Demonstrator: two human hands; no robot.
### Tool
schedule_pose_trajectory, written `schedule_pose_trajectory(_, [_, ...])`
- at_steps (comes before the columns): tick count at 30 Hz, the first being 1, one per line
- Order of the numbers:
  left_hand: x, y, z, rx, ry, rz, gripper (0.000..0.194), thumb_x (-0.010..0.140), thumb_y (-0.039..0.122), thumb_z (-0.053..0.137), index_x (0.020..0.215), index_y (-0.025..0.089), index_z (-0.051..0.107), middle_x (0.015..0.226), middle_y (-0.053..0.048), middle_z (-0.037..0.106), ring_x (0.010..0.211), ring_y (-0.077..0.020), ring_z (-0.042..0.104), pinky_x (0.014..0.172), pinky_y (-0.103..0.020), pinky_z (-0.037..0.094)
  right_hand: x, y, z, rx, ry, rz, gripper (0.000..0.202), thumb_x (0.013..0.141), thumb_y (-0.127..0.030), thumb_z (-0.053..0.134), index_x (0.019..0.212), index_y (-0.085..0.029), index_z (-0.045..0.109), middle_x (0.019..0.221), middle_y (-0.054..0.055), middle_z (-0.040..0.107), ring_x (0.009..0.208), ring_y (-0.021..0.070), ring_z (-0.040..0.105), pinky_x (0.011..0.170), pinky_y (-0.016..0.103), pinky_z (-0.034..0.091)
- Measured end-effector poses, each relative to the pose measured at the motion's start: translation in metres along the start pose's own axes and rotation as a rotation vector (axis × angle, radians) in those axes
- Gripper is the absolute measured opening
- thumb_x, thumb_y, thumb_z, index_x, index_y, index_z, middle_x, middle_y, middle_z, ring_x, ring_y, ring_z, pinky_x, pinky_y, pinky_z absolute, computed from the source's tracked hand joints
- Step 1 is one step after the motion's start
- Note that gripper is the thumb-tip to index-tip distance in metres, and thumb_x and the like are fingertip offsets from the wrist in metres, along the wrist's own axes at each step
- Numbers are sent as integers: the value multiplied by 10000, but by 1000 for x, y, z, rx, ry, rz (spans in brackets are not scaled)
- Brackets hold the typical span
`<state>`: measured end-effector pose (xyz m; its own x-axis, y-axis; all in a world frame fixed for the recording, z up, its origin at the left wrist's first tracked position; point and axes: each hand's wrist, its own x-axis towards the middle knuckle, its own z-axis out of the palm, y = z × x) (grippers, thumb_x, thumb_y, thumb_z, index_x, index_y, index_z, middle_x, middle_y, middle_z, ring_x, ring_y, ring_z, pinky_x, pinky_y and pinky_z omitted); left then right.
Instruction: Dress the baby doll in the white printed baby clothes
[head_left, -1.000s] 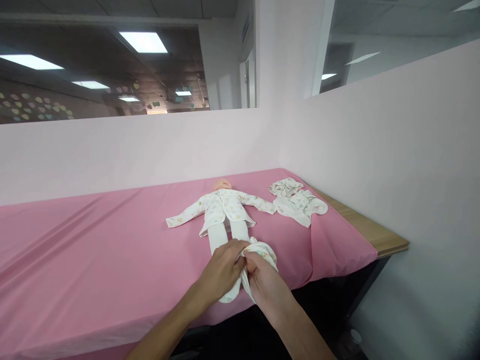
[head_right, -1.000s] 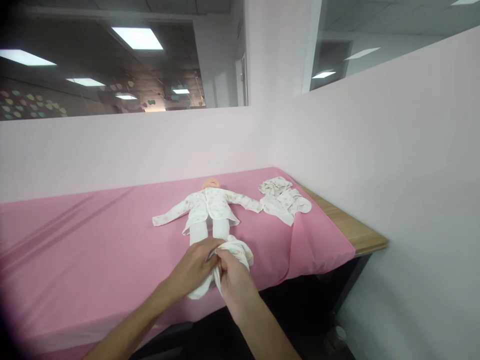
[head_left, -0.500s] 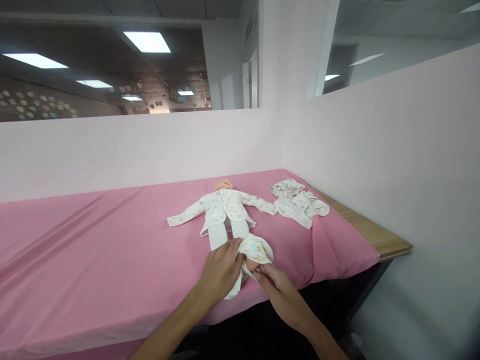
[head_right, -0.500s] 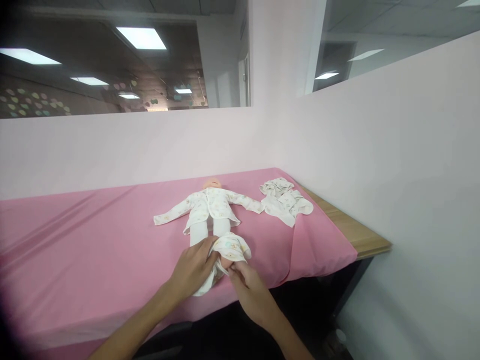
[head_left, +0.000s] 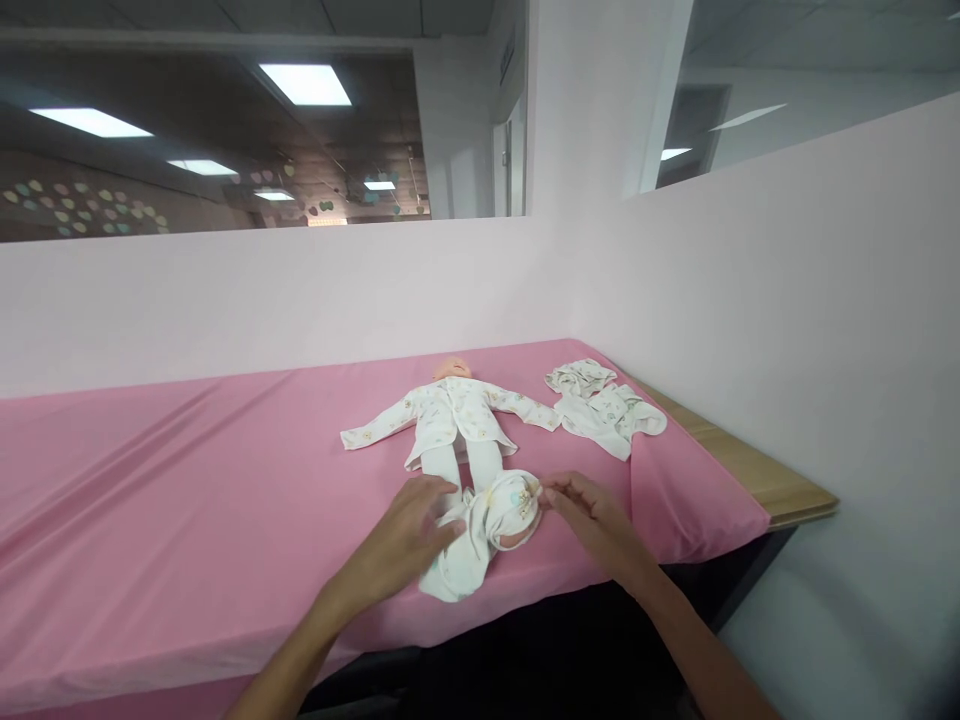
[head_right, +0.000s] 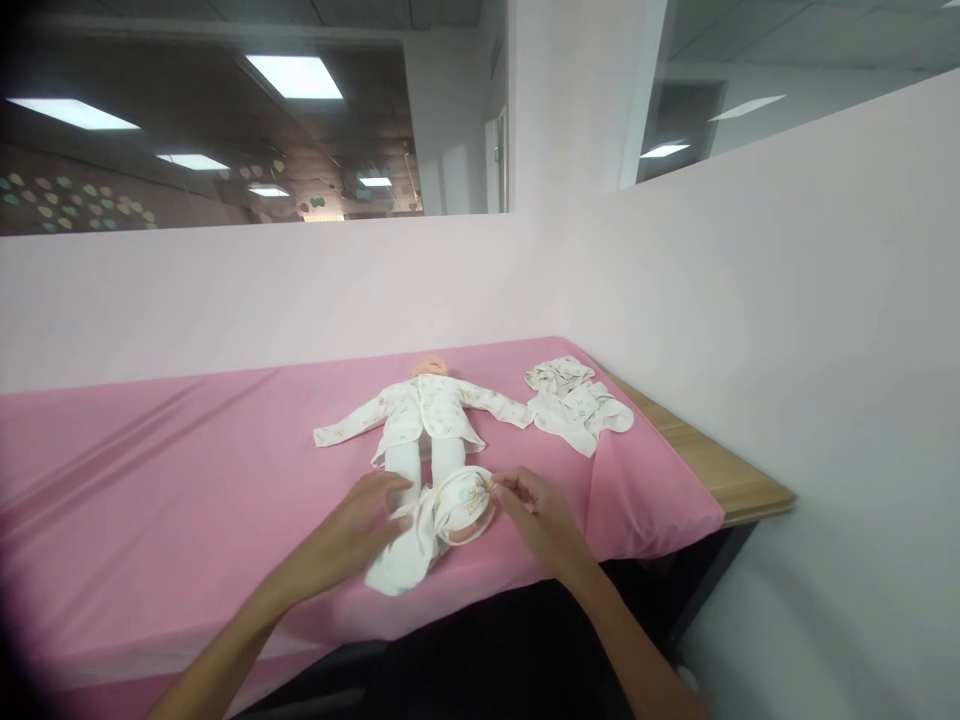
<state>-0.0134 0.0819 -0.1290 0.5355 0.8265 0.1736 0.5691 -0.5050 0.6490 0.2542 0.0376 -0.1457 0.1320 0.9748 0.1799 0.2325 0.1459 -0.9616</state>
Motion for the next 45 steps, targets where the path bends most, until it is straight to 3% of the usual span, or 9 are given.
schedule_pose_trajectory(4, [-10,-16,-16,-73,-71,-81,363,893,469,525,1190,261,530,1264,-45,552,1174,-215,506,1003,-374,429,15,-13,9,-125,19,-124,279,862,-410,569,1037,-227,689,1088,52,672,1028,229,595,867,354,452])
schedule_pose_trajectory(8, [-14,-22,-14,-109,-161,-82,294,871,393,561,1120,236,542,1188,-38,594,1078,-203,542,943,-345,453,32,-19,23,-180,-245,-146,352,849,-398,594,1156,-239,662,1180,62,642,1064,242,589,899,372,455])
schedule_pose_trajectory(13, [-15,-28,1,-84,-79,-32,240,894,407,517,1017,217,598,1089,-53,636,990,-214,569,907,-349,456,44,-13,24,-391,-395,-280,158,872,-326,566,929,-230,679,1028,36,641,985,203,579,885,348,450])
schedule_pose_trajectory(22, [-25,-38,26,40,200,146,234,900,386,532,1090,260,585,1176,-58,594,1106,-228,535,951,-383,463,44,-6,19,-414,-328,-269,168,935,-337,460,867,-219,557,916,11,587,862,173,546,768,321,438])
schedule_pose_trajectory(30, [-25,-33,31,151,186,258,192,944,319,455,1046,224,587,1098,-76,608,1046,-234,524,944,-417,407,59,4,36,-309,-202,-337,182,961,-344,414,884,-222,525,893,2,560,843,162,537,771,309,423])
schedule_pose_trajectory(33, [-14,-35,27,-71,146,171,235,962,343,393,928,208,584,950,-56,611,887,-199,545,818,-354,437,64,10,39,-256,-193,-339,176,953,-354,428,889,-222,526,894,4,565,850,167,543,780,310,425])
schedule_pose_trajectory(37, [14,-44,15,-536,252,-148,256,894,431,490,803,198,548,777,-6,578,702,-152,515,632,-265,403,70,15,37,-174,-175,-285,199,943,-390,437,900,-219,531,881,13,578,824,173,552,752,307,436])
schedule_pose_trajectory(41, [40,-45,0,-890,177,-331,238,769,415,612,748,180,584,752,-27,628,733,-177,561,692,-285,424,73,23,34,-167,-188,-244,219,931,-413,455,894,-218,546,862,6,591,805,170,554,725,298,427])
schedule_pose_trajectory(45, [50,-51,-9,-895,86,-367,214,742,382,624,750,168,628,780,-41,650,770,-191,576,740,-301,423,80,25,32,-173,-220,-119,305,909,-485,465,833,-206,563,767,-3,572,723,164,532,644,282,401])
